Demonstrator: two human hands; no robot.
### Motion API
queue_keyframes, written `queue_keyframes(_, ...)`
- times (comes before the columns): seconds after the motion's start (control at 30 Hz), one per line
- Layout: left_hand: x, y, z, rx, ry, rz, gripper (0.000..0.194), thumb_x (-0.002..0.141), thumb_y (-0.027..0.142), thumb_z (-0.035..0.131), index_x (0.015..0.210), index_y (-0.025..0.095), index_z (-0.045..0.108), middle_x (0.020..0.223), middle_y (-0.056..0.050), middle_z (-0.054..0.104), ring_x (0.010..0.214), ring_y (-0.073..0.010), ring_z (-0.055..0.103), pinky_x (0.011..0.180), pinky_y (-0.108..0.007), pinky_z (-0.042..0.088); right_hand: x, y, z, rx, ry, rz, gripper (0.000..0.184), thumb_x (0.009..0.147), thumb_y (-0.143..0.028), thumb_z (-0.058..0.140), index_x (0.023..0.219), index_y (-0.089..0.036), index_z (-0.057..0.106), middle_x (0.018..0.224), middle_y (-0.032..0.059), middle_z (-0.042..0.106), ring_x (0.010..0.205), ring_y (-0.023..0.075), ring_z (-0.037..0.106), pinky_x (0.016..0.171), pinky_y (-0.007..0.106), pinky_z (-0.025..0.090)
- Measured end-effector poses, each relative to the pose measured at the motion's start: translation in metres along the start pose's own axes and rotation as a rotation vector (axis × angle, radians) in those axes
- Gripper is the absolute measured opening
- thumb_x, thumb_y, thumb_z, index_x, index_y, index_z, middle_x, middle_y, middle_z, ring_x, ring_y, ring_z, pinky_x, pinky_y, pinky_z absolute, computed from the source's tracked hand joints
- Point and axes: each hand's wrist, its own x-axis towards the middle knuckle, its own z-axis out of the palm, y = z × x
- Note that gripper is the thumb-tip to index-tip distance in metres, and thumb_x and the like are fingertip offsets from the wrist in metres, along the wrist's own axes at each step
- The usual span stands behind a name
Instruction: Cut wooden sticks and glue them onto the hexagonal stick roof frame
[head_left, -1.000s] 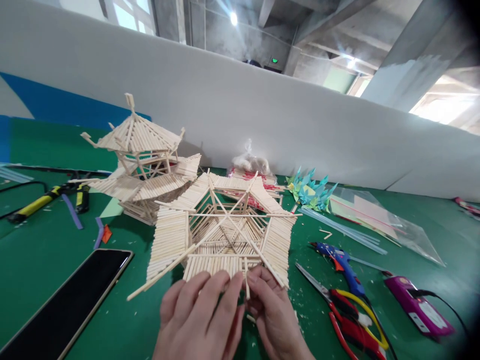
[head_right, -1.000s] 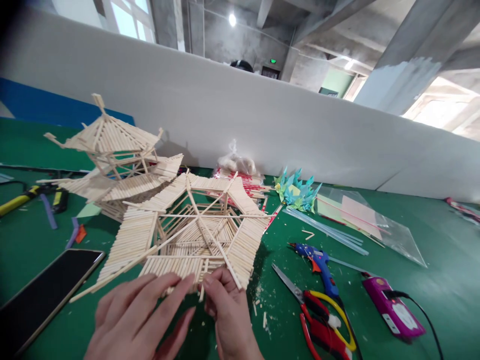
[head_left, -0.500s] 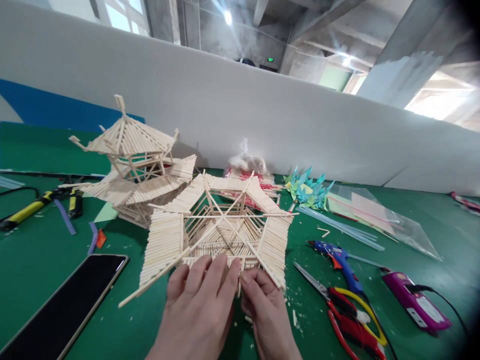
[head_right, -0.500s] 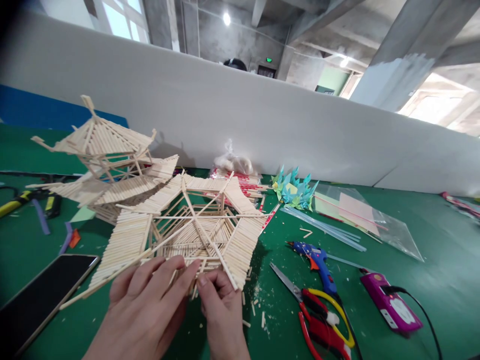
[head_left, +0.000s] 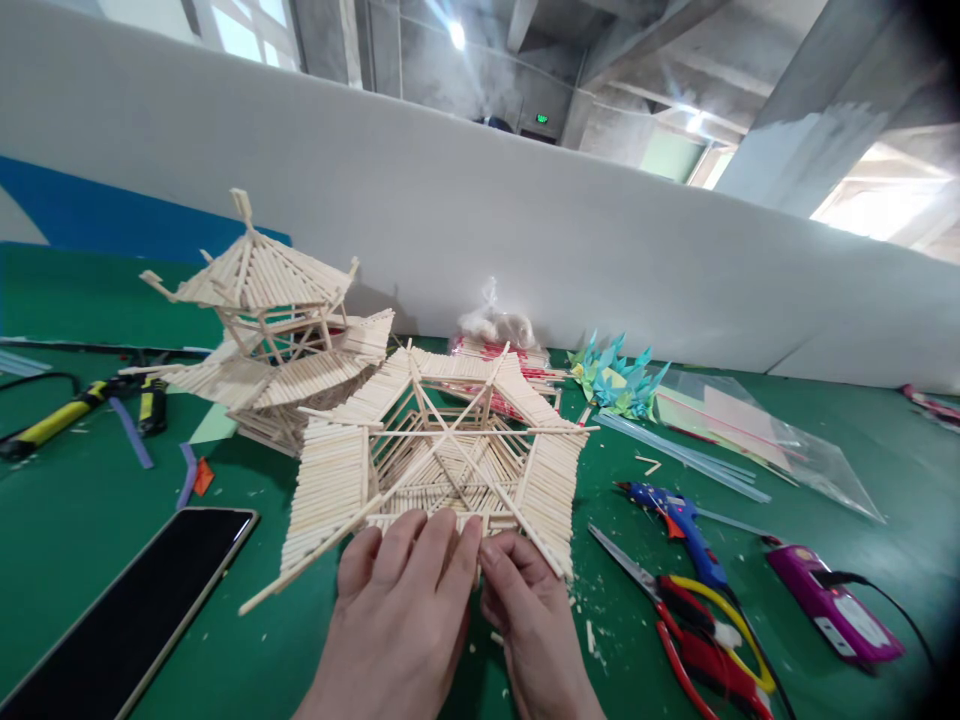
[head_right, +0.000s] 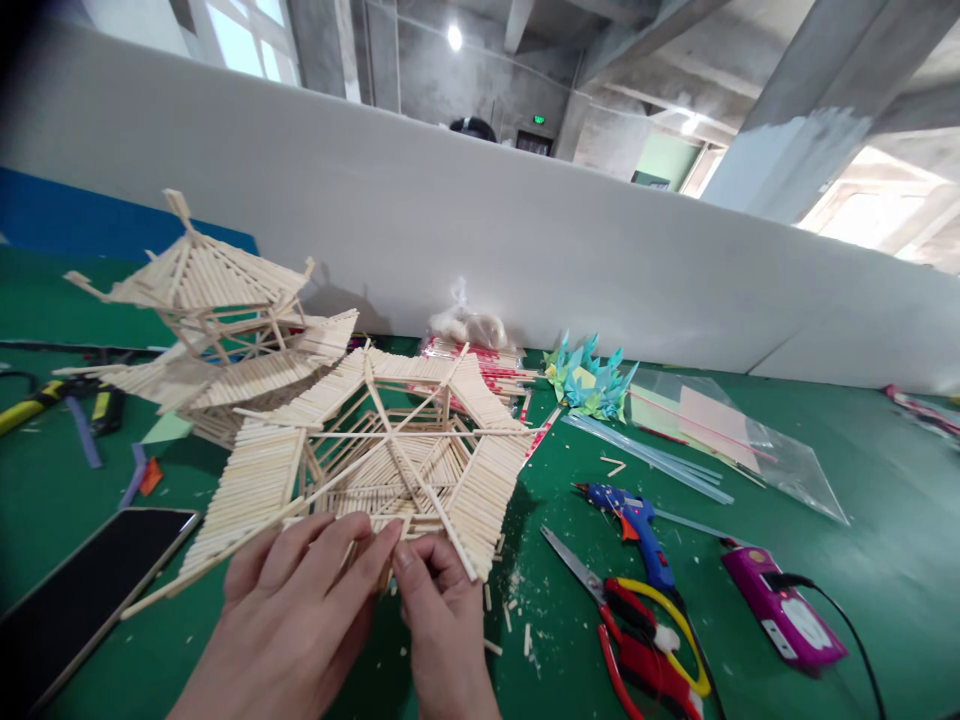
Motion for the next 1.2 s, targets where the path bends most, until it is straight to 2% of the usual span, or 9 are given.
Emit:
queue_keyframes(0.9, 0.0017, 0.0002, 0.0031, -0.006, 0.023, 0.021, 0.032, 0.075, 0.016, 0.052, 0.104, 0.021, 0.063, 0.098, -0.007, 0.07, 0.09, -0.0265, 0.054, 0.077, -0.041, 0.033, 0.0018, -0.0033, 0.0022, 0.066, -0.006, 0.016, 0.022, 0.071, -0.037, 0.065, 0.066, -0.017, 0.059, 0.054, -0.0064, 0.04, 0.048, 0.0064, 0.023, 0.045, 0.02, 0.017)
queue_keyframes(1.13, 0.005, 0.0015, -0.0027, -0.028, -0.013, -0.006, 0.033, 0.077, 0.018, 0.05, 0.108, 0.02, 0.06, 0.101, -0.007, 0.068, 0.093, -0.0266, 0.055, 0.077, -0.041, 0.034, -0.0001, -0.005, 0.0016, 0.074, -0.005, 0.018, 0.025, 0.069, -0.039, 0.066, 0.063, -0.016, 0.058, 0.051, -0.0074, 0.038, 0.046, 0.0055, 0.022, 0.043, 0.019, 0.016)
queue_keyframes(1.2, 0.0034, 0.0008, -0.0056, -0.015, 0.014, -0.005, 0.036, 0.076, 0.018, 0.052, 0.111, 0.018, 0.058, 0.099, -0.008, 0.069, 0.091, -0.0271, 0.054, 0.077, -0.042, 0.035, -0.0005, -0.0046, -0.0003, 0.089, 0.006, 0.011, 0.026, 0.068, -0.039, 0.067, 0.062, -0.016, 0.057, 0.05, -0.0079, 0.037, 0.044, 0.005, 0.021, 0.042, 0.02, 0.015)
